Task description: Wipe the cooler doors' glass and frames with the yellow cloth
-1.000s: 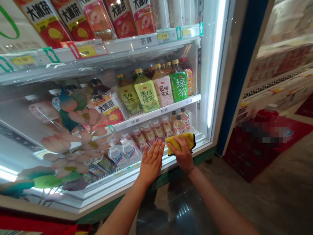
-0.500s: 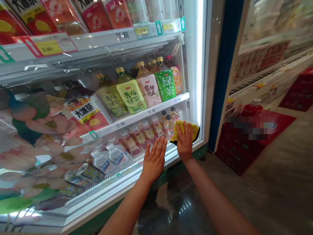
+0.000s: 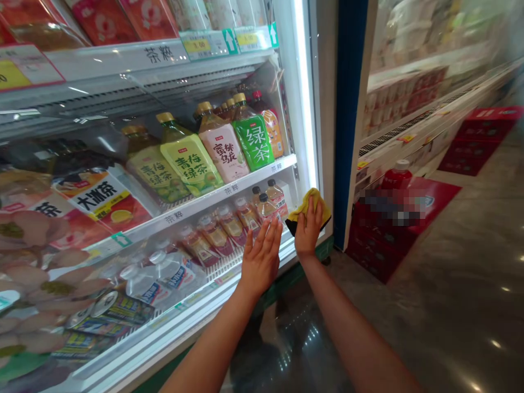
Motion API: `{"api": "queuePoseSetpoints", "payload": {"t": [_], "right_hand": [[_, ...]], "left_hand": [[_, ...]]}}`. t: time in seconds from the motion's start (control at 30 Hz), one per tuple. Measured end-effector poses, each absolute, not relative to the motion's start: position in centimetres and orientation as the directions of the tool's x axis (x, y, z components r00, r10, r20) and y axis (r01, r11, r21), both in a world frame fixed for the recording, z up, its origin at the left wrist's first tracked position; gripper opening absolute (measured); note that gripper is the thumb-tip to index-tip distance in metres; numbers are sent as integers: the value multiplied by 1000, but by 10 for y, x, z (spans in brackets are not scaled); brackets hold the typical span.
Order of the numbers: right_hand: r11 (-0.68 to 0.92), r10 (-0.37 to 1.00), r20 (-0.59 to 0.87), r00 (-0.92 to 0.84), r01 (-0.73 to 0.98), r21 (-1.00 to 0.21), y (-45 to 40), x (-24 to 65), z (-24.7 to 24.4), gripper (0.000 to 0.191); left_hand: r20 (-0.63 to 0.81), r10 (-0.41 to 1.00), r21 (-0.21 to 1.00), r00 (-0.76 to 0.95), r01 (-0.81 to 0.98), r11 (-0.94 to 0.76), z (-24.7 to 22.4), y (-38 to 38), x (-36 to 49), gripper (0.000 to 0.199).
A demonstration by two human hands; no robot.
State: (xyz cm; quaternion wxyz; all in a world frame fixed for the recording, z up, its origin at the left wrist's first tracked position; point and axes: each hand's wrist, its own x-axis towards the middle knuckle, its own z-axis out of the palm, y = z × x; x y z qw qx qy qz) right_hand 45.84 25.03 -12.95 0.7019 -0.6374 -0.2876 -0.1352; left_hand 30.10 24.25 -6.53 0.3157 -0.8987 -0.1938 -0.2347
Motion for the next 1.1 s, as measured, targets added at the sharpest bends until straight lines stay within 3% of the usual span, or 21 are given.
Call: {"api": "queuePoseSetpoints", "payload": {"t": [0.1,0.3,0.53,0.73,0.93,1.1], "right_hand": [[137,234,512,827,493,-859,251,458,-133,60],[216,290,545,786,501,-838,250,492,-122,62],[237,253,327,911,269,-934,258,514,-126,65],[280,299,434,850,357,-891,255,538,-99,66],[267,314,352,882,273,-924,255,531,-91,68],[315,295,557,776,471,-824,252,543,-82,62]], "left_hand": [[543,192,-471,818,485,-737,-62,245,314,84],[546,167,-464,821,462,-756,-56,251,334,85],[530,185,-438,828,454,-776,-58,253,341,84],[508,203,-433,837,452,-780,-59,253,346,81],[519,198,-438,831,458,-774,-54,252,346,86],[534,186,-435,825,456,-776,-49,251,342,87]]}}
